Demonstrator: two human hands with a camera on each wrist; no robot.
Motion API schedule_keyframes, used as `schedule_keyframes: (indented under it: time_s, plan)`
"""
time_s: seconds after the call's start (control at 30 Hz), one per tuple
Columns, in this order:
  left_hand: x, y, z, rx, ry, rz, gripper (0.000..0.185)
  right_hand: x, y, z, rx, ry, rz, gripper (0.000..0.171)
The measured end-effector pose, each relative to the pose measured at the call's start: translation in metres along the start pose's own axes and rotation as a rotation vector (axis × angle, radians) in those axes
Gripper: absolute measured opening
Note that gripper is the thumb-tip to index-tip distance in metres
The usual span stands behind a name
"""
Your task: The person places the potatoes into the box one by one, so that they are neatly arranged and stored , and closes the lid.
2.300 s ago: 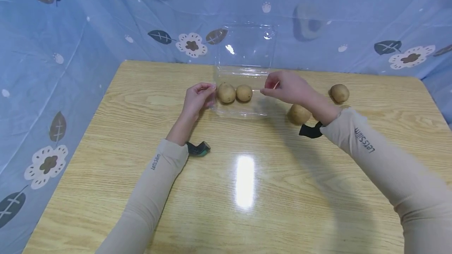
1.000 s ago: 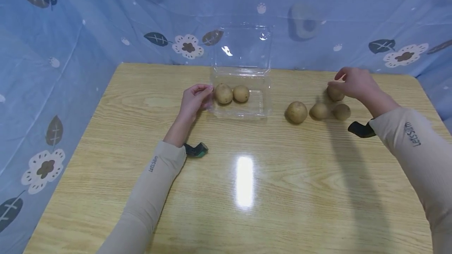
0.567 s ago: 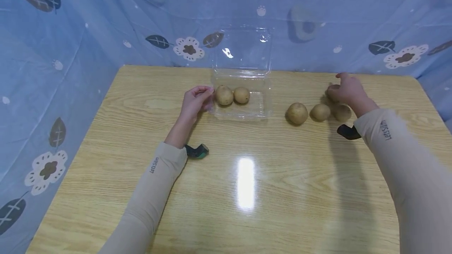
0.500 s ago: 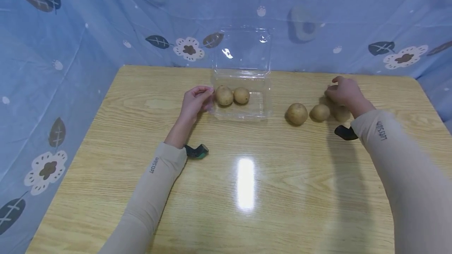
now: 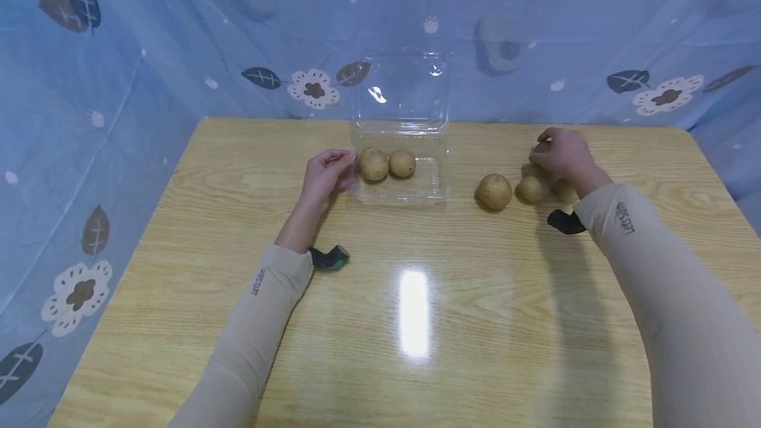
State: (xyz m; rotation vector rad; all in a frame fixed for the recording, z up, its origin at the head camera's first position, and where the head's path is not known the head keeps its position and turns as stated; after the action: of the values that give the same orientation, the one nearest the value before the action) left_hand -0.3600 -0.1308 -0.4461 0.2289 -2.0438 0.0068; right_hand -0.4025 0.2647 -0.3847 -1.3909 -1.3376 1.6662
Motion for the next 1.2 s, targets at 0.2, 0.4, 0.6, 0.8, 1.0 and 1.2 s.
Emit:
schedule_keyframes:
  time_s: [0.2,0.4,0.6,0.8,1.0,1.2]
  plan:
    - [-0.001,0.001,-0.002,0.001,-0.005,-0.002,0.027,-0.019,-0.016,-0.001,0.037,0.012,0.091,0.048]
    - [-0.006,-0.007,-0.003,0.023,-0.018,-0.007,0.027,-0.060,-0.026,0.006,0.034,-0.045,0.087,0.047]
    - [-0.004,-0.005,-0.004,0.019,-0.017,0.000,0.027,-0.109,-0.026,0.003,0.073,-0.119,0.161,0.043]
    - [-0.003,-0.002,-0.002,0.017,-0.018,0.024,0.028,-0.163,-0.011,0.007,0.104,-0.294,0.147,0.038]
    - [-0.003,-0.002,0.001,0.007,-0.012,0.015,0.027,-0.200,0.004,0.018,0.150,-0.395,0.125,0.034]
    - [-0.003,-0.001,0.002,0.002,-0.013,0.008,0.026,-0.214,0.024,0.027,0.118,-0.431,0.037,0.036]
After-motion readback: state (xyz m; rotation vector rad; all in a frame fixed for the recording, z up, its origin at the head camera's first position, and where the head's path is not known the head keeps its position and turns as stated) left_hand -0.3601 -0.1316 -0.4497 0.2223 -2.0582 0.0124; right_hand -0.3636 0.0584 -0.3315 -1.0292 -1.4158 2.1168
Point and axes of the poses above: each hand's wrist, its own z-axis towards the middle knuckle, its own y-axis out of the palm, x = y × z, the point moved 10 cm from there along z, towards the middle knuckle, and after that the axes turned 11 degrees about -y, right-handed, at the moved point
